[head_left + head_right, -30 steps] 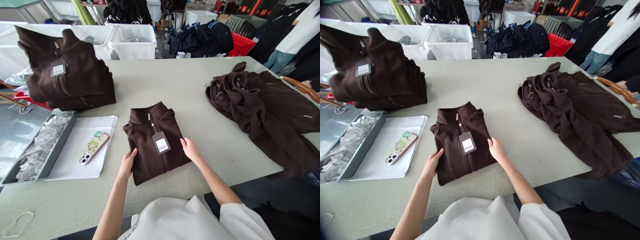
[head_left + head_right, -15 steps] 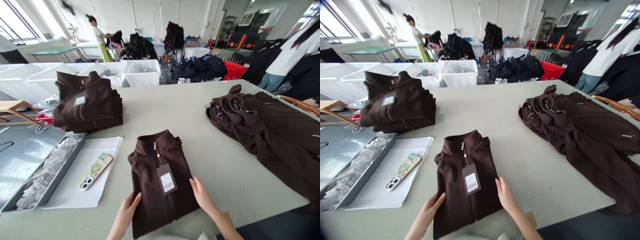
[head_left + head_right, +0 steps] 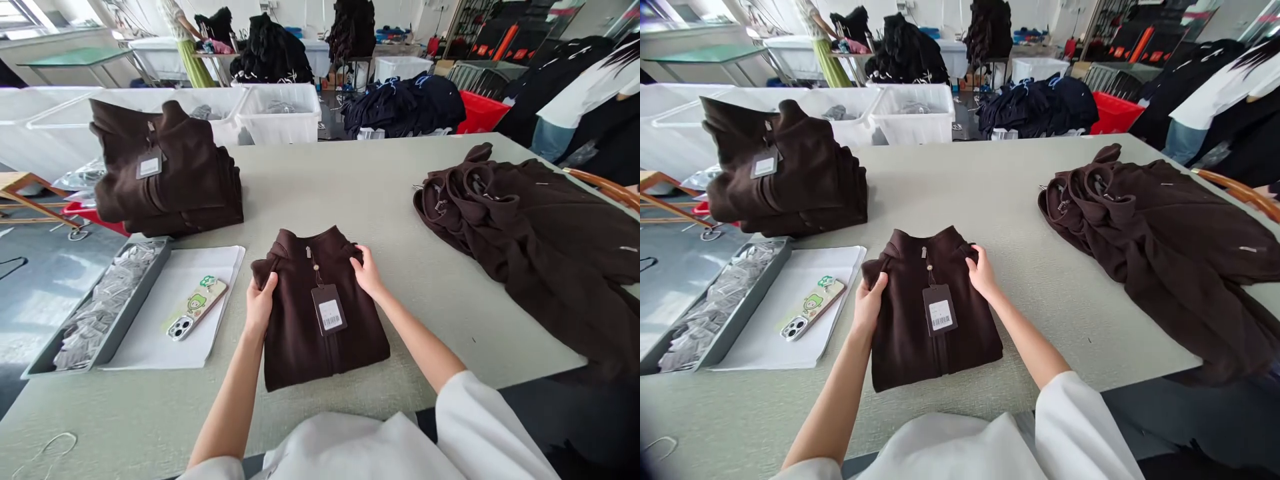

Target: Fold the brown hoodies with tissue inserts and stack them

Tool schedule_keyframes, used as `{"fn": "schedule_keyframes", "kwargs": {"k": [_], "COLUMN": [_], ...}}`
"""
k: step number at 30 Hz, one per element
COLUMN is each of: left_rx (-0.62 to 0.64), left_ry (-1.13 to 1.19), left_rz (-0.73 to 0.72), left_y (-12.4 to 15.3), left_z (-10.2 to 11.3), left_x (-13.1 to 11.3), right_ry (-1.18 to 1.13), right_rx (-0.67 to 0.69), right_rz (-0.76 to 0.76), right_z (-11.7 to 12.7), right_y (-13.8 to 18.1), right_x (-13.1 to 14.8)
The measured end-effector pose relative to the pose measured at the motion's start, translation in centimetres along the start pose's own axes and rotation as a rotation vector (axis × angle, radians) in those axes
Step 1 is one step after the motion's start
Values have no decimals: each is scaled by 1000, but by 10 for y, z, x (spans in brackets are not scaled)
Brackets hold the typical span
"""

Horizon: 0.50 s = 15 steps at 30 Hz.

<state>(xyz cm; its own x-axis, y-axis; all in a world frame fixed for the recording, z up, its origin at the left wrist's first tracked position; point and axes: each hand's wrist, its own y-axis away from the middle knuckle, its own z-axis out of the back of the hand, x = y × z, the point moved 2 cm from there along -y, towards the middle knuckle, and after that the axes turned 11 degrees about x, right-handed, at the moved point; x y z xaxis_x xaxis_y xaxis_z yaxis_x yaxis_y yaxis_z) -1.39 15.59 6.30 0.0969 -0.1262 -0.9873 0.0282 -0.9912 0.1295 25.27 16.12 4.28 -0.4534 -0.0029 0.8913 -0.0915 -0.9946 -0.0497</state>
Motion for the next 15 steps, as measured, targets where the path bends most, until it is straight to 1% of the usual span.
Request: {"fn": "schedule_keyframes", "kwargs": {"k": [1,2,4,6,7,8,9,11,12,13,14,15], "left_rx": [9,18,26,1,-22,-45,-62,-54,-12,50,128,202], "left_ry": [-42,-112,-268,-414,-479,-547,-632,-803,-874,-938,-991,-1023], "left_rz": [-9,20,147,270,282,237,140,-178,-341,-466,-519,-502], "left_y": [-5,-11,-26,-36,-37,-35,-31,-19,-14,-11,-12,-17], "left_z": [2,6,14,20,22,21,18,6,-2,-9,-15,-18], "left_x": [-1,0,5,8,6,2,-5,-22,-28,-31,-29,-24], "right_ry": [-13,0,80,164,209,261,328,509,593,654,696,717], "right_rx": [-3,3,44,95,94,65,16,-67,-66,-25,37,101], "right_rz": [20,8,-72,-156,-173,-160,-117,49,154,243,290,295], "right_z": [1,2,3,3,3,4,4,1,-2,-6,-11,-16], "right_y": [-3,-7,-13,-17,-17,-15,-13,-7,-5,-4,-5,-8], "right_x": [-3,-6,-11,-12,-8,-3,4,22,30,35,37,35]}}
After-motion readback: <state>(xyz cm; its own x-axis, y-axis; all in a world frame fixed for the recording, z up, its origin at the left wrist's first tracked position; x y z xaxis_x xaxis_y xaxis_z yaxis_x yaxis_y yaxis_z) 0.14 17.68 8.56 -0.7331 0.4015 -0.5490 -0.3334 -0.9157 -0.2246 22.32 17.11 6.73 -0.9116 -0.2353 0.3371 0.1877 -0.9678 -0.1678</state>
